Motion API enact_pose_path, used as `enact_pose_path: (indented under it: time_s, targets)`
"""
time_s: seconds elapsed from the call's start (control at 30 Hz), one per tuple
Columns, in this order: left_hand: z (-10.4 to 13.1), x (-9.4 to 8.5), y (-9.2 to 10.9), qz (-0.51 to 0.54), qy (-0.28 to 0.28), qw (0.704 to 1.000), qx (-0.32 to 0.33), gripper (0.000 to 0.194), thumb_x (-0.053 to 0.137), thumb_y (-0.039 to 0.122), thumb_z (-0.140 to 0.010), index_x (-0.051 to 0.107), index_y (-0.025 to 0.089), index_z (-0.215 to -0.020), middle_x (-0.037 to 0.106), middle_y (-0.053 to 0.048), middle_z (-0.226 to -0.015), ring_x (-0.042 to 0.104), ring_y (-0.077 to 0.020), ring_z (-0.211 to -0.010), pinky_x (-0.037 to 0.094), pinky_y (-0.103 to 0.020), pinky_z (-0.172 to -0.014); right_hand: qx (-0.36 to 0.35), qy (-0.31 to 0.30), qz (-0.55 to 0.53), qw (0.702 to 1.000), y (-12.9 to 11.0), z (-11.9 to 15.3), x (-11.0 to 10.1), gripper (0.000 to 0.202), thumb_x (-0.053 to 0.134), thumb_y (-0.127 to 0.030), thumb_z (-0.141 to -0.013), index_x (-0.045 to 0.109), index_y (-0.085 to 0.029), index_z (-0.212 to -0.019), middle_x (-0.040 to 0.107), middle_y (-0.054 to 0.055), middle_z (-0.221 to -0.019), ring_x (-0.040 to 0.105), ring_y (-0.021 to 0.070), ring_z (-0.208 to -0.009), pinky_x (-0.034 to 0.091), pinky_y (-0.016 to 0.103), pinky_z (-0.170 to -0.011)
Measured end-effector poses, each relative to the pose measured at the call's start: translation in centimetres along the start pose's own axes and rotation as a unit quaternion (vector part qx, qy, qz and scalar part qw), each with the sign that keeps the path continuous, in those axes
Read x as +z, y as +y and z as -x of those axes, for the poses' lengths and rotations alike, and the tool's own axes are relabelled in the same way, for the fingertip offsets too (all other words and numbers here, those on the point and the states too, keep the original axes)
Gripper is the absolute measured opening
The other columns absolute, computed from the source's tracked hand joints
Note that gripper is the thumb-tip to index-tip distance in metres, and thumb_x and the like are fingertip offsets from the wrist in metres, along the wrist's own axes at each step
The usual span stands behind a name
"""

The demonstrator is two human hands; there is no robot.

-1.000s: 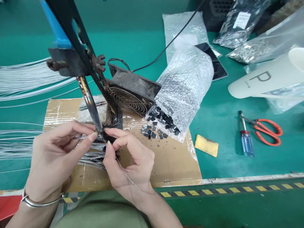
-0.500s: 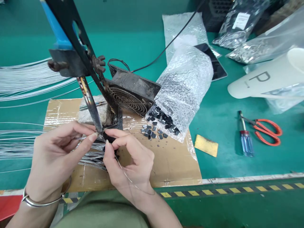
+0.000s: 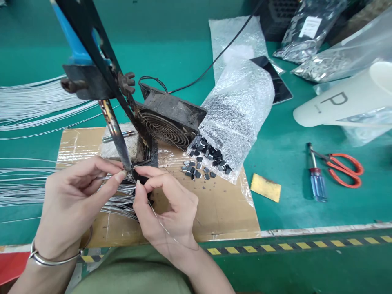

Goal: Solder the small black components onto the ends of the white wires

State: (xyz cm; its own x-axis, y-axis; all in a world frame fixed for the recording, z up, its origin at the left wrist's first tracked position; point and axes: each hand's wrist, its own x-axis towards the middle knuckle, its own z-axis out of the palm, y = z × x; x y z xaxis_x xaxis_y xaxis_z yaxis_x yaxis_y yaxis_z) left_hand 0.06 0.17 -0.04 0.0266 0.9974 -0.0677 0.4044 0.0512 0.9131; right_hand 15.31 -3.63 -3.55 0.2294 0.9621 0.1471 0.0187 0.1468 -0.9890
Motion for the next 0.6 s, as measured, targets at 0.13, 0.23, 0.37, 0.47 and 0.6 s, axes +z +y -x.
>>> enact_pose_path:
  time_s: [0.13,0.23,0.37,0.47,0.6]
  targets:
    - [0.14,-0.1,-0.03,-0.009,0.004,1.0,0.004,0.007,0.076,0.018,-0.089,0.076,0.022,-0.082,0.081,0.0,-0.089,0.063,-0.0108,-0.065,0.042,-0.023,-0.053,-0.011,0.003,0.014,1.0,-0.13,-0.13,0.05,0.017,0.072,-0.009,-0.093,0.07,-0.023,-0.085,0.084,0.006,-0.111,0.081,0.0219,-0.104,0.065,0.036,-0.094]
    - [0.17,-0.13,-0.11,-0.015,0.007,1.0,0.003,0.007,0.077,0.02,-0.088,0.076,0.023,-0.082,0.08,0.001,-0.089,0.062,-0.0106,-0.064,0.038,-0.023,-0.051,-0.012,0.004,0.015,1.0,-0.16,-0.21,0.09,0.017,0.072,-0.009,-0.092,0.069,-0.023,-0.085,0.084,0.006,-0.11,0.081,0.0219,-0.103,0.065,0.035,-0.092]
    - [0.12,-0.06,-0.18,-0.016,0.009,1.0,0.005,0.008,0.077,0.02,-0.088,0.076,0.023,-0.081,0.079,0.002,-0.087,0.061,-0.0097,-0.064,0.037,-0.023,-0.051,-0.007,0.004,0.009,1.0,-0.07,-0.11,0.08,0.017,0.071,-0.009,-0.093,0.069,-0.023,-0.084,0.084,0.006,-0.111,0.081,0.0212,-0.104,0.064,0.035,-0.095]
    - [0.1,-0.04,-0.21,-0.019,0.008,1.0,0.001,0.009,0.076,0.02,-0.088,0.074,0.023,-0.08,0.079,0.001,-0.087,0.062,-0.0104,-0.065,0.037,-0.023,-0.05,0.0,0.002,0.006,1.0,0.04,0.0,0.06,0.017,0.072,-0.009,-0.094,0.07,-0.023,-0.085,0.084,0.005,-0.112,0.08,0.0194,-0.105,0.063,0.033,-0.096]
    - [0.12,-0.09,-0.23,-0.027,0.005,1.0,0.004,0.008,0.076,0.021,-0.088,0.075,0.024,-0.081,0.079,0.001,-0.087,0.061,-0.0101,-0.063,0.036,-0.024,-0.049,-0.003,0.008,0.015,1.0,0.01,-0.02,0.08,0.017,0.072,-0.009,-0.093,0.069,-0.023,-0.084,0.084,0.005,-0.11,0.081,0.0208,-0.103,0.065,0.034,-0.092]
